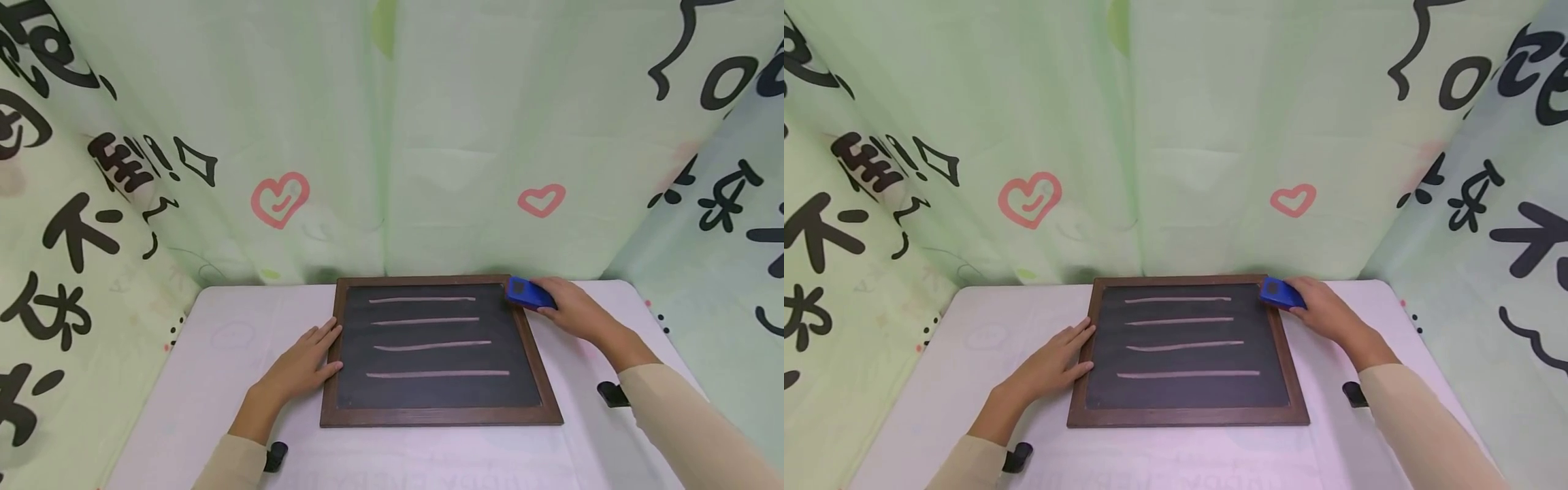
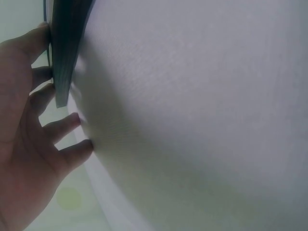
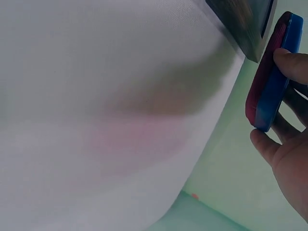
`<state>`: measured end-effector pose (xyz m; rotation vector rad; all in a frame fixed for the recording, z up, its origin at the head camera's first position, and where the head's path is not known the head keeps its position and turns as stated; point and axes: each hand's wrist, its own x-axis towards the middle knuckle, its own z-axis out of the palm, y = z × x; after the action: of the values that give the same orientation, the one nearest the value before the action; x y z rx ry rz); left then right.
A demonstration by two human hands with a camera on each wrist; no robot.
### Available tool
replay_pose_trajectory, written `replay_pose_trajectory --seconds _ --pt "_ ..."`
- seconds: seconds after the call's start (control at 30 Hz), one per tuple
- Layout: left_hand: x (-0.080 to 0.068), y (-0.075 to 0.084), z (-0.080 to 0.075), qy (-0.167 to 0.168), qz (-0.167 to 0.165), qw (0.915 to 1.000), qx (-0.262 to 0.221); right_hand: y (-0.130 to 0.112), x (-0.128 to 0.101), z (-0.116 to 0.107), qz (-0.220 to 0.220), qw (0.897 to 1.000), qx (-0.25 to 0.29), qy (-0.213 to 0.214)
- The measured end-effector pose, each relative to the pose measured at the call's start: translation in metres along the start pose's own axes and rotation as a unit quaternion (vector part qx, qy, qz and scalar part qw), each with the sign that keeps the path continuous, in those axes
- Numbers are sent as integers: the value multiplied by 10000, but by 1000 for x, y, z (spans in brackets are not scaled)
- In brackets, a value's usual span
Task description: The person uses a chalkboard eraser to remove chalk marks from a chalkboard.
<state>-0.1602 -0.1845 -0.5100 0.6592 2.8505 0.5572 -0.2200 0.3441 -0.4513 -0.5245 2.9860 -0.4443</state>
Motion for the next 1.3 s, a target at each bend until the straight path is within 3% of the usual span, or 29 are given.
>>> replay_pose_trajectory --seconds 0.4,1.3 --pt "-3 -1 0 -5 43 10000 14 -18 23 9 -220 9990 -328 -188" --pt "0 2 -1 -12 107 9999 69 -26 50 21 -413 9984 -191 -321"
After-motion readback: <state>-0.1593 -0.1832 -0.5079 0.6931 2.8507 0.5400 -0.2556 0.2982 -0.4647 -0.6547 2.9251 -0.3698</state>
